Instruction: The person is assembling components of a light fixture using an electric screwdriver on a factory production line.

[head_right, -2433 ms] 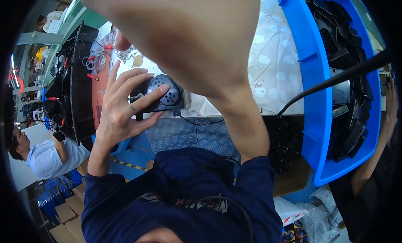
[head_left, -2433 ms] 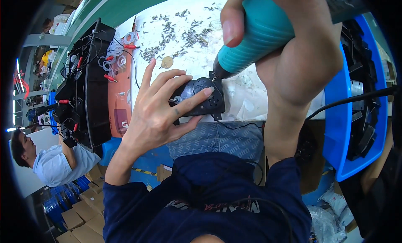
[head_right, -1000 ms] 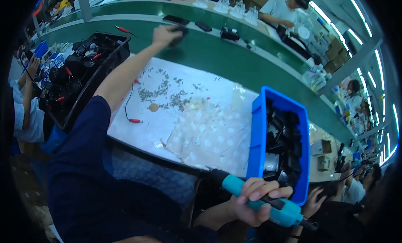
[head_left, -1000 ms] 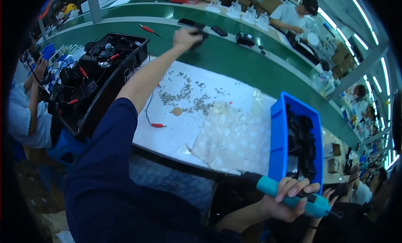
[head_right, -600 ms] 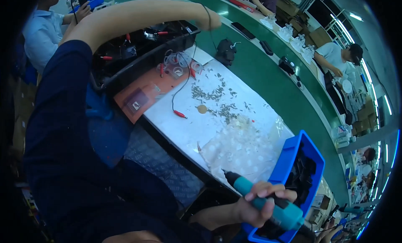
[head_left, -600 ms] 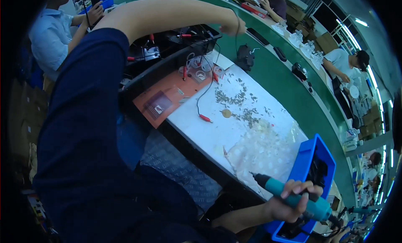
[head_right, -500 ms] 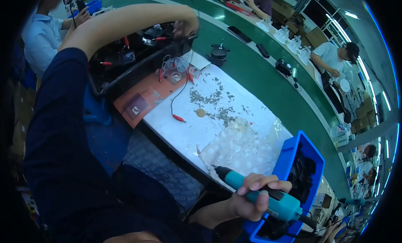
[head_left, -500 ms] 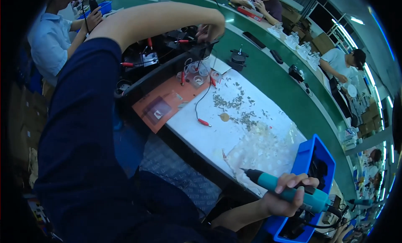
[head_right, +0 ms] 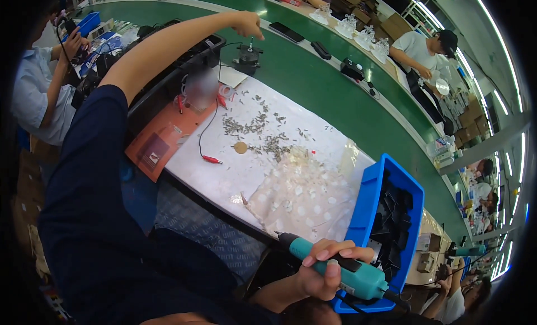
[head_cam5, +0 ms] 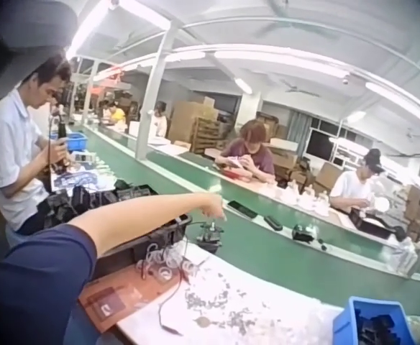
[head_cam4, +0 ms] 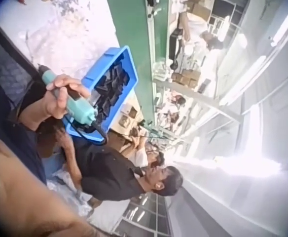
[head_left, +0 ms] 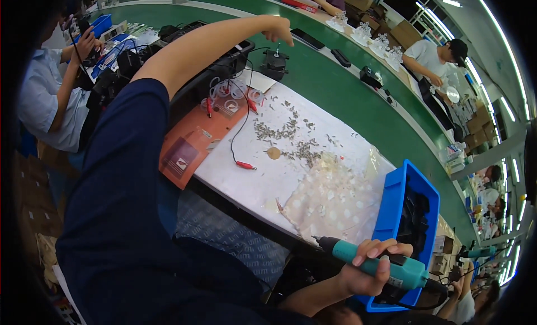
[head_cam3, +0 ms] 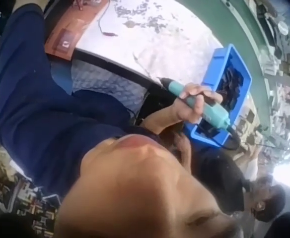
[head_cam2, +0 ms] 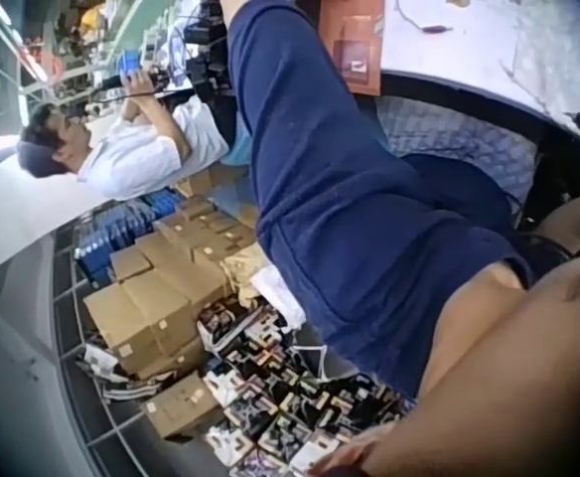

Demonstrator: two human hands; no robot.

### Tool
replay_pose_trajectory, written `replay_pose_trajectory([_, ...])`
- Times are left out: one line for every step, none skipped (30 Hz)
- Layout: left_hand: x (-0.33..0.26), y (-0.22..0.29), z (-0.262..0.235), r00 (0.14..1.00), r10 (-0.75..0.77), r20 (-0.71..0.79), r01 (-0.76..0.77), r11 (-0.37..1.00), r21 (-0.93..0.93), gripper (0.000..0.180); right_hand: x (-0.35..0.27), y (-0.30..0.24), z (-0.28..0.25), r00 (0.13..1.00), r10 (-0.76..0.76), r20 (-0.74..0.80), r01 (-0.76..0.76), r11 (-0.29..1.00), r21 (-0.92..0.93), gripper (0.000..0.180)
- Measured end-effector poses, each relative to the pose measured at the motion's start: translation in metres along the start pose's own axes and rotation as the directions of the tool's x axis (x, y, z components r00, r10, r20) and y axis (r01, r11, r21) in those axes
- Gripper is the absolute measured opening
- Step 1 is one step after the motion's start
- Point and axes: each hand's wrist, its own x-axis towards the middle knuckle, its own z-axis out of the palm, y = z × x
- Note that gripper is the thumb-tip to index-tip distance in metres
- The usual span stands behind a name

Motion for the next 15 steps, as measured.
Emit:
replay_pose_trajectory([0.000, 0.003, 0.007, 1.000, 0.001, 0.003, -0.001, 1.000, 0.000, 0.054, 0.000, 0.000, -0.001, 1.000, 0.002, -0.002, -0.002, 1.000, -0.002, 0.025])
replay_pose_trajectory([-0.010, 0.014, 0.018, 0.999, -0.022, 0.041, 0.016, 0.990, 0.137, 0.063, 0.000, 0.001, -0.001, 0.999, 0.013, -0.039, -0.014, 1.000, -0.019, 0.025])
replay_pose_trajectory([-0.020, 0.022, 0.027, 0.996, -0.055, 0.069, 0.035, 0.962, 0.272, 0.072, 0.000, 0.002, -0.002, 0.997, 0.024, -0.071, -0.026, 0.999, -0.031, 0.026])
replay_pose_trajectory([-0.025, 0.027, 0.035, 0.996, -0.052, 0.072, 0.030, 0.960, 0.277, 0.072, 0.000, 0.004, -0.001, 0.997, 0.024, -0.078, -0.026, 0.999, -0.031, 0.026])
replay_pose_trajectory([-0.029, 0.030, 0.043, 0.990, -0.143, 0.013, 0.126, 0.910, 0.394, 0.078, 0.001, 0.006, -0.002, 0.996, 0.034, -0.084, -0.037, 0.999, -0.028, 0.026])
replay_pose_trajectory([-0.029, 0.032, 0.047, 0.973, -0.223, -0.055, 0.220, 0.838, 0.499, 0.084, 0.002, 0.009, -0.002, 0.995, 0.044, -0.091, -0.047, 0.999, -0.025, 0.026])
replay_pose_trajectory([-0.026, 0.034, 0.047, 0.974, -0.221, -0.055, 0.218, 0.837, 0.502, 0.084, 0.002, 0.010, -0.002, 0.995, 0.044, -0.095, -0.046, 0.999, -0.025, 0.026])
replay_pose_trajectory([-0.023, 0.035, 0.046, 0.966, -0.240, 0.098, 0.171, 0.874, 0.455, 0.092, 0.002, 0.012, -0.002, 0.995, 0.047, -0.088, -0.050, 0.998, -0.036, 0.026])
replay_pose_trajectory([-0.020, 0.035, 0.045, 0.936, -0.247, 0.250, 0.133, 0.907, 0.399, 0.100, 0.003, 0.014, -0.003, 0.996, 0.049, -0.081, -0.053, 0.997, -0.047, 0.027])
replay_pose_trajectory([-0.009, 0.022, 0.047, 0.966, -0.213, 0.148, 0.144, 0.916, 0.373, 0.101, 0.003, 0.016, -0.001, 0.995, 0.055, -0.078, -0.059, 0.997, -0.041, 0.027])
replay_pose_trajectory([0.003, 0.005, 0.048, 0.961, -0.230, 0.150, 0.161, 0.914, 0.373, 0.101, 0.003, 0.017, -0.001, 0.996, 0.059, -0.065, -0.061, 0.998, -0.033, 0.026])
replay_pose_trajectory([0.015, -0.013, 0.045, 0.993, -0.110, -0.040, 0.117, 0.948, 0.295, 0.095, 0.003, 0.017, -0.001, 0.997, 0.064, -0.049, -0.065, 0.998, -0.023, 0.026])
replay_pose_trajectory([0.028, -0.024, 0.037, 0.971, 0.012, -0.238, 0.045, 0.971, 0.234, 0.089, 0.004, 0.017, -0.002, 0.996, 0.071, -0.046, -0.072, 0.997, -0.014, 0.026])
replay_pose_trajectory([0.033, -0.021, 0.023, 0.962, -0.041, -0.270, 0.049, 0.998, 0.025, 0.076, 0.004, 0.020, -0.004, 0.996, 0.060, -0.059, -0.061, 0.998, -0.010, 0.026])
replay_pose_trajectory([0.030, -0.020, 0.003, 0.950, -0.113, -0.291, 0.058, 0.980, -0.189, 0.063, 0.004, 0.020, -0.007, 0.996, 0.057, -0.062, -0.057, 0.998, 0.000, 0.025])
